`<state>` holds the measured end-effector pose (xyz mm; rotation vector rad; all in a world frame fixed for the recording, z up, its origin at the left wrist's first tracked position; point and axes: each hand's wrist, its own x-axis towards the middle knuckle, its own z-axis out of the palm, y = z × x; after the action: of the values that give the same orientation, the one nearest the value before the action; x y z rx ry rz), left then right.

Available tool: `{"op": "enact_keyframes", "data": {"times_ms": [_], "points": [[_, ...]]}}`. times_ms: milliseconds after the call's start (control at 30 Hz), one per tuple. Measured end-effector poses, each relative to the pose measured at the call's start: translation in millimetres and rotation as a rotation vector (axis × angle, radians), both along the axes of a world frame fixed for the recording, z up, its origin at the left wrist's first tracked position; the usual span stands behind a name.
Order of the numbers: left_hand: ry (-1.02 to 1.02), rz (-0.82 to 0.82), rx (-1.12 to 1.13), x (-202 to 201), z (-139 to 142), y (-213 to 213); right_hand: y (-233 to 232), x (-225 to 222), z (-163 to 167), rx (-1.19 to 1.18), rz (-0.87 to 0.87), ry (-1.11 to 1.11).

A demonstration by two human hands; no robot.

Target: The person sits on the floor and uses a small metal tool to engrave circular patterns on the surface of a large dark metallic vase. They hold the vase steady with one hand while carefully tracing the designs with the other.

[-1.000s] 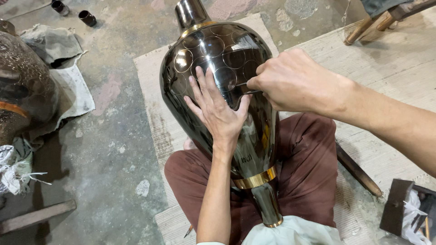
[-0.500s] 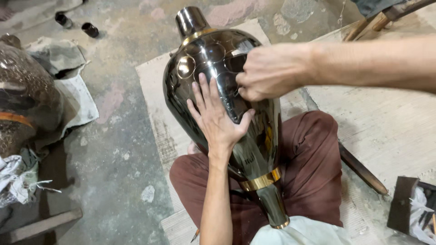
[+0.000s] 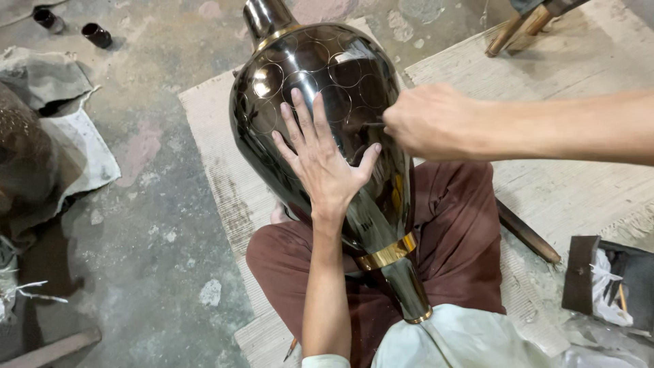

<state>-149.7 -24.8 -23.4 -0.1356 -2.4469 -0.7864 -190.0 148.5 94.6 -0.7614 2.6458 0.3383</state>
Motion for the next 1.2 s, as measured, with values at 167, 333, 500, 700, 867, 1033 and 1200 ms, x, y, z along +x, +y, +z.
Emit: {"op": "enact_keyframes", "data": {"times_ms": [167, 333, 500, 700, 867, 1033, 1200], "points": [[0.017, -0.013, -0.007, -4.5, 0.2, 7.1, -7.0, -29.4, 1.9, -0.142, -0.038, -0.031], [0.264, -0.110, -0.099, -16.1, 8.4, 36.0, -1.7, -57.3, 16.5, -0.153, -0.488, -0.506], [0.152, -0.230, -0.143, -31.6, 16.3, 40.6, 2.1, -50.2, 34.4, -0.258, -0.531, -0.472], [-0.107, -0.469, -0.153, -60.5, 37.8, 9.2, -3.3, -41.9, 53.7, -0.380, -0.474, -0.489], [0.073, -0.272, -0.131, -54.0, 35.2, -35.5, -19.4, -27.4, 50.3, -0.369, -0.664, -0.454], [0.047, -0.255, -0.030, -55.0, 23.4, -37.4, -35.4, -20.9, 38.5, -0.343, -0.616, -0.379], [0.108, -0.251, 0.057, -57.1, 21.2, -33.1, -18.0, 9.4, 22.9, -0.072, 0.134, -0.072]]}}
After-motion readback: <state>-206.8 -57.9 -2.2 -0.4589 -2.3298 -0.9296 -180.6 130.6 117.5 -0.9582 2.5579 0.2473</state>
